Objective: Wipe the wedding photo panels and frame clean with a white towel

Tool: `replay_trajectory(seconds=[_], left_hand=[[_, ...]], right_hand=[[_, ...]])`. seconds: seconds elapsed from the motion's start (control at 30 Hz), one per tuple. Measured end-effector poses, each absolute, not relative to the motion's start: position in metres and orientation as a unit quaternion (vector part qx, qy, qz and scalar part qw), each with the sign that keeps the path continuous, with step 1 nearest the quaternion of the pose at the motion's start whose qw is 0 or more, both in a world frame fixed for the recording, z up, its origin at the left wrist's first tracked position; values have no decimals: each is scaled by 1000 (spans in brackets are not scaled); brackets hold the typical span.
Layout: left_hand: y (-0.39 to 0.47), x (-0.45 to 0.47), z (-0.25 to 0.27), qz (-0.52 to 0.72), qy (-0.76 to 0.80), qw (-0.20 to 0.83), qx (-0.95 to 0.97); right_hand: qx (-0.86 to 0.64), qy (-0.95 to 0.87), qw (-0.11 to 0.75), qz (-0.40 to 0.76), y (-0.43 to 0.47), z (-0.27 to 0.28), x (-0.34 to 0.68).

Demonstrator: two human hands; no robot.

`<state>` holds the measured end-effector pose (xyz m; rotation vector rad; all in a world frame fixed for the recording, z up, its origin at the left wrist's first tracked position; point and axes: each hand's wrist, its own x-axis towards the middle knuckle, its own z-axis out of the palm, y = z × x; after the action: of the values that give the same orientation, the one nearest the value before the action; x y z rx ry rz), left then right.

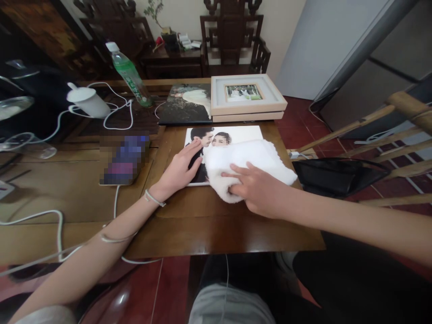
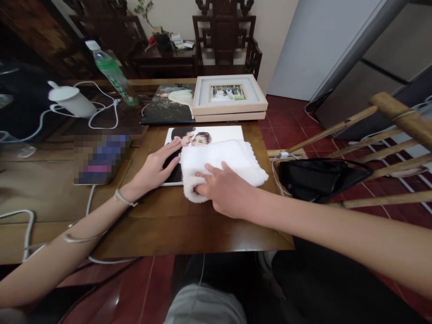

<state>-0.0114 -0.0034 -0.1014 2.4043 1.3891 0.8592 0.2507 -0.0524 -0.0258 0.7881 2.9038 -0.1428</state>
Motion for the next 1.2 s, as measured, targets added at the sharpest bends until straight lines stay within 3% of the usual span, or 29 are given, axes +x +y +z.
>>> replay_trajectory(seconds=[0.5, 0.73, 0.97, 1.2], left_hand=[[-2, -13, -102, 297, 475, 126, 819], [-1, -13, -104, 302, 468, 122, 821], [-3, -12, -103, 302, 475, 126, 817], [-2, -12, -104, 303, 474, 124, 817]], right_hand=[[322, 946, 19, 14, 51, -32, 222], [293, 954, 61, 37, 4, -40, 228], [261, 961, 83, -26, -63, -31, 244], [259, 965, 35, -10, -23, -29, 250]])
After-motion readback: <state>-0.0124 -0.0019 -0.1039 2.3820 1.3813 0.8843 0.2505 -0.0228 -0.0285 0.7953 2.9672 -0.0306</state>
